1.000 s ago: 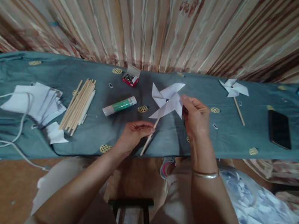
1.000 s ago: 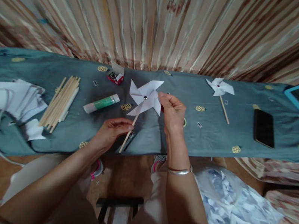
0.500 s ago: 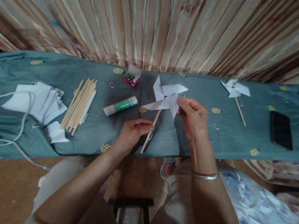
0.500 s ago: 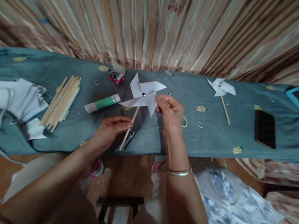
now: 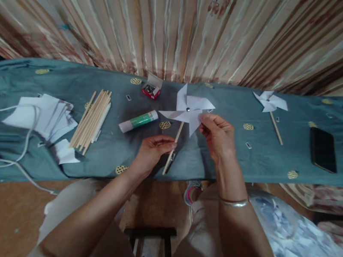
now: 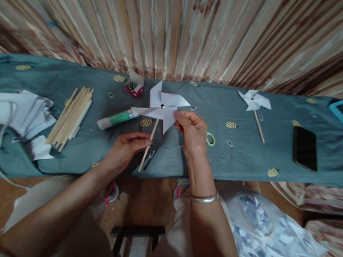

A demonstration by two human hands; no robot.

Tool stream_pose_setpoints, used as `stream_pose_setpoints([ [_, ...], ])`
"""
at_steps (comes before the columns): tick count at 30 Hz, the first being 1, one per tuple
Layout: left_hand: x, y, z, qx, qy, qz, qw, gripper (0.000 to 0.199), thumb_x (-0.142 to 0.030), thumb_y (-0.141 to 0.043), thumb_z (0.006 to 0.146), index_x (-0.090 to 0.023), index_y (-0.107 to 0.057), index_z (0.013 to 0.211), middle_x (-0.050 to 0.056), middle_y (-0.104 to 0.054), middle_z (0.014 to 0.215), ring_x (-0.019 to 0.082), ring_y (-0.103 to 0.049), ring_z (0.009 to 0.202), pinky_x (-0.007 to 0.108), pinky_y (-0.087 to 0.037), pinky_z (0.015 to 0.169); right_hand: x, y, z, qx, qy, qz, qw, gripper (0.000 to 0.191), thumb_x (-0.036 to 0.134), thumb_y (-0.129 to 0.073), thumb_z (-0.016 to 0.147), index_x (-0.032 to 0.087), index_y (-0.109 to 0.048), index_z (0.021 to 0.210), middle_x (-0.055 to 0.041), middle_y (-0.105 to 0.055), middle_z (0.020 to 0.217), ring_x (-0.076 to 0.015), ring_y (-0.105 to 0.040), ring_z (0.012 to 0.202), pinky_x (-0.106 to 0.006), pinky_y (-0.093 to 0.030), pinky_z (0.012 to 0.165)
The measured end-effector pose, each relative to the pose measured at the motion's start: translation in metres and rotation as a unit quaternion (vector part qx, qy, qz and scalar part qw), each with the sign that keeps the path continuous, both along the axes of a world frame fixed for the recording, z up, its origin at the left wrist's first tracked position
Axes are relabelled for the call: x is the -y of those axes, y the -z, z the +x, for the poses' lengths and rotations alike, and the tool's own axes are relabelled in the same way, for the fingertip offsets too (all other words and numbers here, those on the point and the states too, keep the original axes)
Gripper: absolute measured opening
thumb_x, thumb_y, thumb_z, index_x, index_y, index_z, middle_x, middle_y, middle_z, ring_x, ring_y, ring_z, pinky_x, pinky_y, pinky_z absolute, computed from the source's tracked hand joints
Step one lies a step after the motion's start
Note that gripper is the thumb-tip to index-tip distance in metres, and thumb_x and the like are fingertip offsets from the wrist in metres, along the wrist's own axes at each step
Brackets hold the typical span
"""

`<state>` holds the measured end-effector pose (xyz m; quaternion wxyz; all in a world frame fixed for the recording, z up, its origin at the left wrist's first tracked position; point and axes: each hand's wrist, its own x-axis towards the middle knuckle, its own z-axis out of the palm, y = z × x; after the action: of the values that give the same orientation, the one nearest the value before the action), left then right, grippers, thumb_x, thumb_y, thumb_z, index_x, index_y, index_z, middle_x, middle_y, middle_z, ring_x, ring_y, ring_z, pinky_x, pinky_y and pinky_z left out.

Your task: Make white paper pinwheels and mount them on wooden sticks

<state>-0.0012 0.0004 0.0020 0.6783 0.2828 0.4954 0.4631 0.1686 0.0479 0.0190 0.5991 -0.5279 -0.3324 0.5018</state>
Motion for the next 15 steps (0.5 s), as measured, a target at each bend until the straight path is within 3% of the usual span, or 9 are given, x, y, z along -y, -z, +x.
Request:
stream_pose_setpoints([
  [6,0.0004,0.0007,-0.0002,0.004,-0.006,0.007,1.0,0.03,-0.03,-0.094,0.047,-0.017,-0.077,0.069,0.0,-0.07,0.067,0.01,-0.059,0.063,0.024,-0.047,0.066,0.0019,0.0005,-0.0031,0.004,-0.004,-0.016,1.0,0.024,0.036,-0.089,0.053,0.022,-0.071,0.061,0.0041,-0.063,0.057,-0.0083,-0.051,0.054,-0.022,-0.041,0.05],
  [15,-0.0007,0.0008,-0.0002,0.002,-0.014,0.006,1.0,0.033,-0.03,-0.095,0.043,-0.017,-0.077,0.068,-0.001,-0.069,0.065,0.01,-0.057,0.061,0.025,-0.047,0.065,0.0047,-0.0008,-0.0094,-0.026,-0.014,-0.023,0.999,0.025,0.035,-0.09,0.049,0.021,-0.072,0.058,0.0052,-0.061,0.053,-0.007,-0.048,0.051,-0.021,-0.038,0.047],
])
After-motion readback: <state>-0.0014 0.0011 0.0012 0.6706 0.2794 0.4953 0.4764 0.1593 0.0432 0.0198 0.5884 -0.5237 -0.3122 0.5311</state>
